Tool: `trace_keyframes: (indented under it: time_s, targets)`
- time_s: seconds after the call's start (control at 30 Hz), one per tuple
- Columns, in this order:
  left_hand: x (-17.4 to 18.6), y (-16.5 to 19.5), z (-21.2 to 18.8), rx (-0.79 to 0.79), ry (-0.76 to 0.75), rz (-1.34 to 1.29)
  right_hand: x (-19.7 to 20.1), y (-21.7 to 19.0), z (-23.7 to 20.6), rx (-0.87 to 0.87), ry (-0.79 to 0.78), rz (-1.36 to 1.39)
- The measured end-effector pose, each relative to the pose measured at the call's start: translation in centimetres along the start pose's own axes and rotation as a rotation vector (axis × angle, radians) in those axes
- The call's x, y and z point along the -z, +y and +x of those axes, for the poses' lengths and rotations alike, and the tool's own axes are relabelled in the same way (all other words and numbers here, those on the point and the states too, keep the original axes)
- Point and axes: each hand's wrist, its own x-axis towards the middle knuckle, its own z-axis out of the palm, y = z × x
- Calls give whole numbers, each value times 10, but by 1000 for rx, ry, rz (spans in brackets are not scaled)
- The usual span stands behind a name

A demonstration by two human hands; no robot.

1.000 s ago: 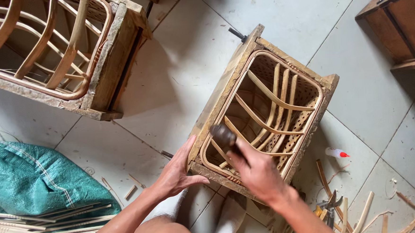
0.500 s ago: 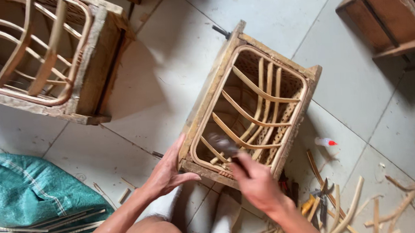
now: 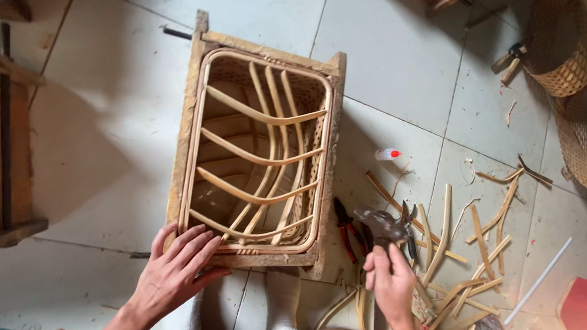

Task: The person sits on the floor assembling a rattan basket in a wooden jig. They trim protruding strip ends with red-handled pliers, fit curved bamboo ribs into the woven frame, press a bent rim loop into place, and squeeze glue from a bottle onto the joints to secure the strips.

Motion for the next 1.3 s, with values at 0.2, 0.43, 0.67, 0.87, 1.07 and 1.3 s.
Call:
trace_keyframes:
  time_s: [0.2,0.43,0.67,0.87,1.07,1.3]
  targets:
    - [-4,2,11,27,-133,39,-14,-7,26,10,-78,65]
    - [-12,0,5,42,-152,85,-15,-18,39,-25,-65,86]
    - [-11,1,6,54,-146,85,-17,9,26,-139,47,14]
    - [-9,-6,10,7,-92,38,-45,37,8,-185,131,-277]
    - [-9,-14,4,-9,-110,34,-72,37,-22,-214,63,-599]
    - [-13,1,3,40,-113,95,-84,15,-32,-142,135,-557]
